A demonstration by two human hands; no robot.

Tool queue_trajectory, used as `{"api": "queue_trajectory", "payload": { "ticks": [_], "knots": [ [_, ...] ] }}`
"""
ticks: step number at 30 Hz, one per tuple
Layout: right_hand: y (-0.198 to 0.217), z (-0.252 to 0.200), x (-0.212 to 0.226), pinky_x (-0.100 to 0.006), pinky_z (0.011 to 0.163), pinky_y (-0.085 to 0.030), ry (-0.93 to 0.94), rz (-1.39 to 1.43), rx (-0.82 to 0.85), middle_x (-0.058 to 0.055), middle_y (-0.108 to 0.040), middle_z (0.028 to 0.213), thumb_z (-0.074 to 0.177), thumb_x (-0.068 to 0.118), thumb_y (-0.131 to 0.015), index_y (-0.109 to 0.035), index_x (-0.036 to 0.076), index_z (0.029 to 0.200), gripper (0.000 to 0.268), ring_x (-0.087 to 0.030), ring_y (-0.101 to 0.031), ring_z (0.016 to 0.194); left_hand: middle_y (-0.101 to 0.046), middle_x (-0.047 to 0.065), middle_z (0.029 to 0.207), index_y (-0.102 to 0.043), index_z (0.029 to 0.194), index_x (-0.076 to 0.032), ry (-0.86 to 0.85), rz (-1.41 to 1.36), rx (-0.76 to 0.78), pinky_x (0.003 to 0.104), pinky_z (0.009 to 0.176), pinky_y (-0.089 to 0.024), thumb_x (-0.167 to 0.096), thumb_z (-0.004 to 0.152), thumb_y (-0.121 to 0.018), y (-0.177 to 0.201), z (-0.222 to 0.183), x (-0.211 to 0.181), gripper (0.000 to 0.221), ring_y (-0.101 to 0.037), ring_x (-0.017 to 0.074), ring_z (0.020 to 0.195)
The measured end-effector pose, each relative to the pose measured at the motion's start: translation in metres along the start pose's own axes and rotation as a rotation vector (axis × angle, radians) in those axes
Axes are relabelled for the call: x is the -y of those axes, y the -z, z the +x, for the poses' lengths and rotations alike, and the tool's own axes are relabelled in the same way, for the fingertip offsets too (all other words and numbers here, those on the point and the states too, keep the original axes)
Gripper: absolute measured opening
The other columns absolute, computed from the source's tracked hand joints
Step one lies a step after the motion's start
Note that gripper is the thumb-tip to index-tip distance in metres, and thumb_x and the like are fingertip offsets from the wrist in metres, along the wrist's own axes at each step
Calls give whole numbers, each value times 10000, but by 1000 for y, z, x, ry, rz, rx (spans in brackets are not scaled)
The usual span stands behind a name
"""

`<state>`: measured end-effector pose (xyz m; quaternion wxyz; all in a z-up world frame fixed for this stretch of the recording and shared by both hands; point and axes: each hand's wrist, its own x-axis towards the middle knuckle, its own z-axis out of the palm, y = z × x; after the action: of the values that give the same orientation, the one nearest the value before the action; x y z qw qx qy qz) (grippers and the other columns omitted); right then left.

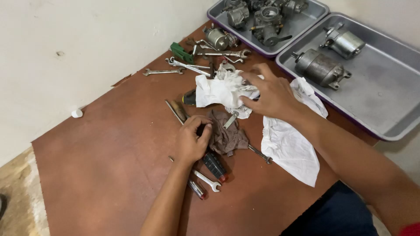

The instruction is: Disassembling and inspecting a motorcycle starter motor on a workspace.

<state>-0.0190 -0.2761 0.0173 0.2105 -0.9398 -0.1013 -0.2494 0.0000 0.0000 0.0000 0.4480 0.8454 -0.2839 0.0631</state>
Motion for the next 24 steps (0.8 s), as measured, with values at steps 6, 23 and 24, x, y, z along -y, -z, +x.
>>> {"api": "queue_trajectory", "payload": {
  "ticks": [6, 23, 24],
  "knots": [
    [-42, 6, -2, -480, 623, -544, -31, -107, 160, -188, -575, 1243, 779, 470, -841, -682, 105, 1275, 635, -365, -698, 762, -734, 124, 1049, -715, 962, -16, -22, -9, -5, 386, 890, -542, -129, 902, -659, -4, 0, 9, 139, -706, 322, 1010],
    [-31, -12, 4, -371, 578, -551, 43, 149, 91, -194, -638, 1182, 872, -12, -609, -692, 22, 1275, 413, -235, -667, 719, -731, 144, 1030, -713, 1017, -17, 28, -60, -37, 376, 845, -550, -116, 909, -646, -3, -2, 7, 160, -723, 301, 960],
    [-39, -16, 1, -333, 580, -547, 119, 196, 93, -186, -662, 1180, 892, -84, -555, -707, 16, 1255, 406, -207, -661, 713, -729, 147, 1026, -707, 1030, -17, 31, -74, -48, 374, 844, -551, -114, 913, -643, -3, -1, 8, 166, -724, 297, 957]
  ]
}}
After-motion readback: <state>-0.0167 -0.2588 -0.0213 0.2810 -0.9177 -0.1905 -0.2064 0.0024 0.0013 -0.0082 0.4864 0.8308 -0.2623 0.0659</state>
